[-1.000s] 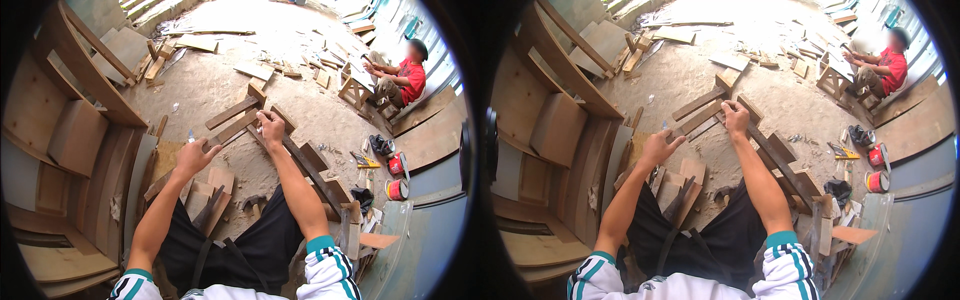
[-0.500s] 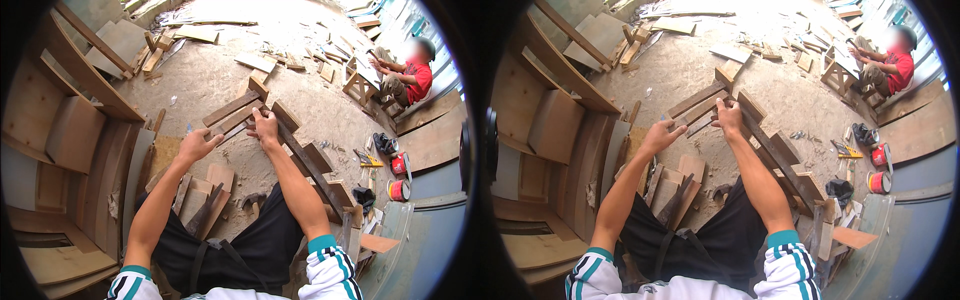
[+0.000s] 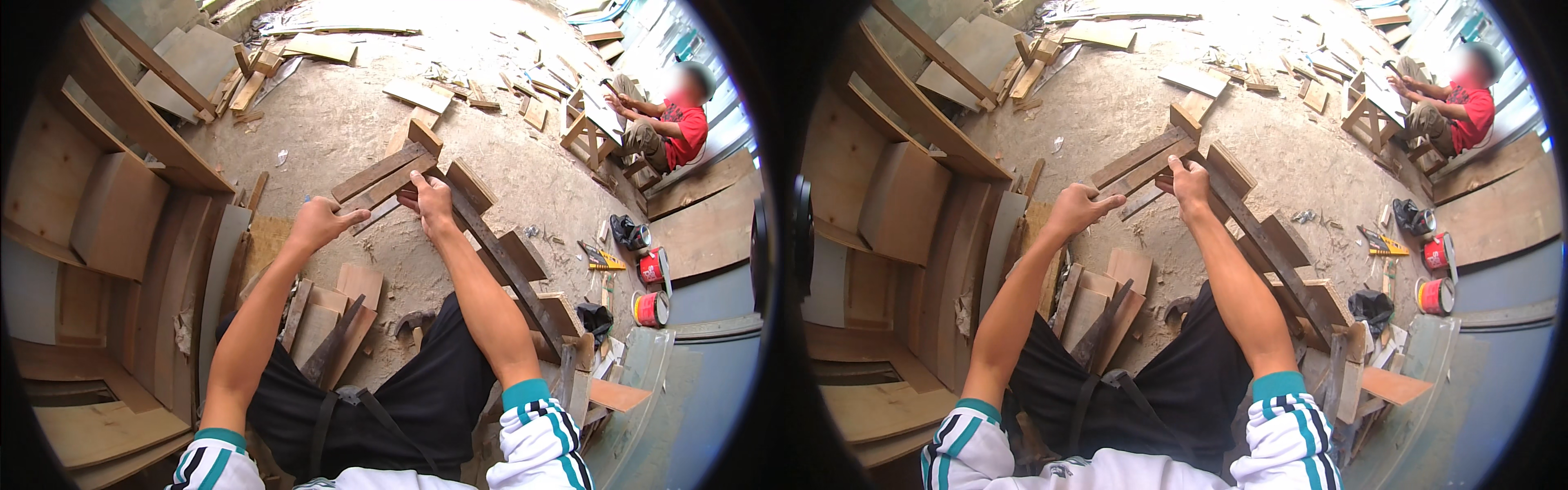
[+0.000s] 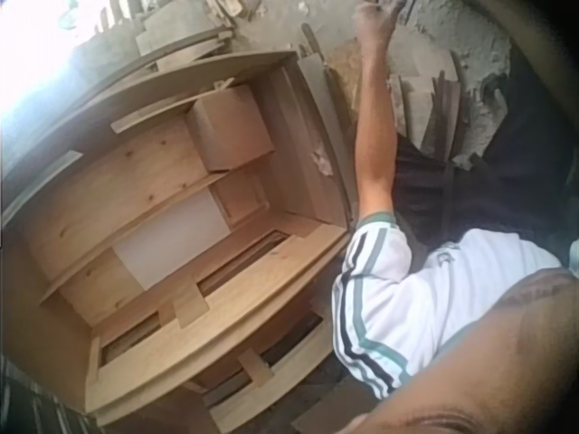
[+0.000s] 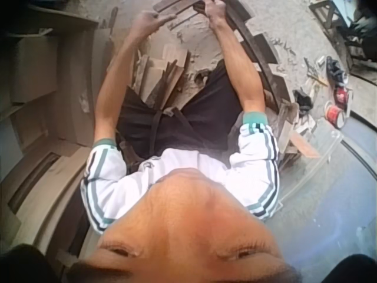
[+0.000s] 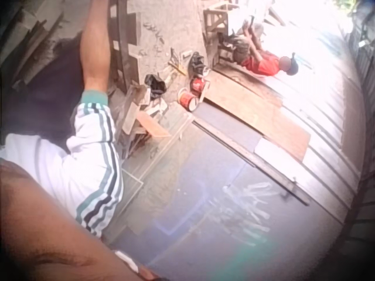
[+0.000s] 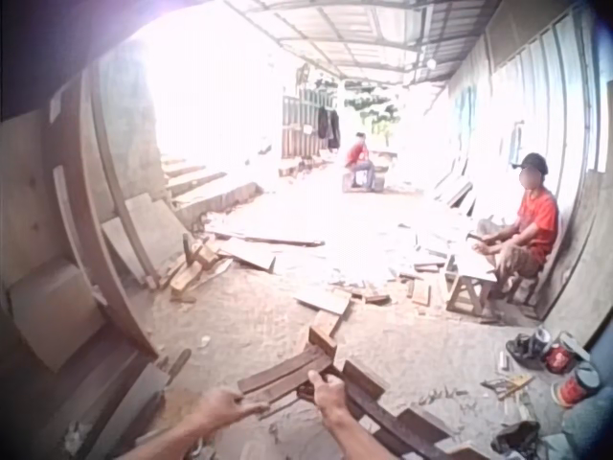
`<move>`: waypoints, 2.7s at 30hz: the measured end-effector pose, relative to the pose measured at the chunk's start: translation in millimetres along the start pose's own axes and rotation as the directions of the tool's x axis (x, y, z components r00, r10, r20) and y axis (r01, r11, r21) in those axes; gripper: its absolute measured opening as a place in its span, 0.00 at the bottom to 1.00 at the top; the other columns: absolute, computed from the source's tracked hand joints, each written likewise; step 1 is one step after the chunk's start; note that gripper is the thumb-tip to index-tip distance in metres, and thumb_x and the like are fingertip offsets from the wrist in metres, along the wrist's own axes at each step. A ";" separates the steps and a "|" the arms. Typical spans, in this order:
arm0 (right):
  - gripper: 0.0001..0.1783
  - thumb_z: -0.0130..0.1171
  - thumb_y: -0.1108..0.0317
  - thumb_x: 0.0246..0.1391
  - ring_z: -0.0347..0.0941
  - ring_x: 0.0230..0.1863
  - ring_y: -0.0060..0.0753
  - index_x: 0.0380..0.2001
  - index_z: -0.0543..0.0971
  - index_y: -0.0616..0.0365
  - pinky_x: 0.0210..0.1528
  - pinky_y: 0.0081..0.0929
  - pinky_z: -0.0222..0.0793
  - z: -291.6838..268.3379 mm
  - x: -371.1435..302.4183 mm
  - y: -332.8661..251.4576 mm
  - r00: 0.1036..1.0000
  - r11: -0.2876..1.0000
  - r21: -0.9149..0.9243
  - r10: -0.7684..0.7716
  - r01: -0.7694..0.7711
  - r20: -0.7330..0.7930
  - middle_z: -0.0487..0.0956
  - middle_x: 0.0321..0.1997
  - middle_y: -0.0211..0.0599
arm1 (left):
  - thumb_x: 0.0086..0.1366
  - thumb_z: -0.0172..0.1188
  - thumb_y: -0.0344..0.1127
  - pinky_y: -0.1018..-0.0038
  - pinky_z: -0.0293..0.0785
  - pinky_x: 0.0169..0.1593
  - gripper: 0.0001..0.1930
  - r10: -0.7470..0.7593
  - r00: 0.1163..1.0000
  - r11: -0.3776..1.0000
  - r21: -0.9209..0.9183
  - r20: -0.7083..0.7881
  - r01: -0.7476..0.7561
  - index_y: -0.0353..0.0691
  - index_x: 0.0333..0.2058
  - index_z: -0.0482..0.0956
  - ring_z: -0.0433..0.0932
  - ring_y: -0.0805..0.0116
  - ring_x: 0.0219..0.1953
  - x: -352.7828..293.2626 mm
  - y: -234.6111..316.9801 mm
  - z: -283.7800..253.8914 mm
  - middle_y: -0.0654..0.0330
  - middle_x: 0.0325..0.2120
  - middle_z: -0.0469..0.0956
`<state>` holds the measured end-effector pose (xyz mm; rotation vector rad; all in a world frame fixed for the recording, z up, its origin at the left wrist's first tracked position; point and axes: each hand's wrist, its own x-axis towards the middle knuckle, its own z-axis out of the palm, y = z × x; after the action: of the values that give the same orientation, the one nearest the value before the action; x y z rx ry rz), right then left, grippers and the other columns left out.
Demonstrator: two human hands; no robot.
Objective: The person assembles a wooden structure by fitting slats into a frame, using a hammer to secure pieces, and sawing a small wooden block. They handle various wooden planks and tools while sitting on the floor in a cluttered workshop.
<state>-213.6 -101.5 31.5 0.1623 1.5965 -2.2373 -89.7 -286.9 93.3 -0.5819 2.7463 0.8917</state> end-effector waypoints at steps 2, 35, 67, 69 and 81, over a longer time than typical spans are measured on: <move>0.16 0.56 0.65 0.64 0.81 0.32 0.37 0.45 0.74 0.69 0.34 0.31 0.83 0.5 1.3 -0.2 1.000 1.000 -0.018 0.011 -0.011 -0.016 0.81 0.38 0.44 | 0.61 0.65 0.56 0.73 0.70 0.29 0.25 0.002 0.999 0.972 -0.236 0.038 0.007 0.32 0.30 0.85 0.73 0.74 0.21 -2.2 -10.7 0.0 0.61 0.18 0.78; 0.14 0.57 0.65 0.63 0.81 0.32 0.35 0.41 0.77 0.68 0.35 0.30 0.83 7.5 4.6 3.8 0.999 1.000 0.018 -0.018 0.018 -0.043 0.82 0.35 0.43 | 0.60 0.59 0.48 0.71 0.66 0.34 0.19 -0.126 0.984 0.943 -0.292 0.126 0.158 0.36 0.28 0.86 0.69 0.73 0.24 18.5 -31.5 -17.6 0.62 0.17 0.75; 0.24 0.51 0.62 0.64 0.82 0.34 0.40 0.52 0.70 0.75 0.35 0.32 0.82 -7.0 -0.3 1.1 0.991 0.994 -0.083 0.083 -0.075 0.105 0.79 0.43 0.48 | 0.68 0.49 0.47 0.70 0.74 0.33 0.21 -0.065 0.980 0.914 -0.383 0.188 0.134 0.32 0.36 0.82 0.78 0.69 0.21 11.4 -29.0 -11.6 0.57 0.26 0.83; 0.22 0.51 0.60 0.61 0.81 0.33 0.39 0.48 0.73 0.72 0.33 0.33 0.80 -15.2 -10.5 7.1 0.972 0.936 -0.343 0.146 -0.075 0.186 0.81 0.40 0.46 | 0.68 0.49 0.46 0.71 0.74 0.32 0.21 -0.086 0.981 0.908 -0.393 0.173 0.149 0.31 0.36 0.82 0.78 0.70 0.21 8.2 -29.0 -9.8 0.57 0.25 0.82; 0.18 0.56 0.60 0.56 0.75 0.55 0.53 0.48 0.81 0.54 0.55 0.44 0.72 -42.6 -20.9 89.5 0.784 -0.330 -0.820 0.584 0.468 0.212 0.80 0.50 0.50 | 0.68 0.51 0.47 0.73 0.72 0.28 0.21 -0.010 0.995 0.922 -0.385 0.101 0.048 0.32 0.30 0.82 0.76 0.73 0.19 4.0 -33.4 -11.2 0.59 0.21 0.81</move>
<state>-166.4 -81.8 -56.0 -0.9038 2.1934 0.1864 -79.9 -319.6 83.7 -0.6213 2.4779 1.4316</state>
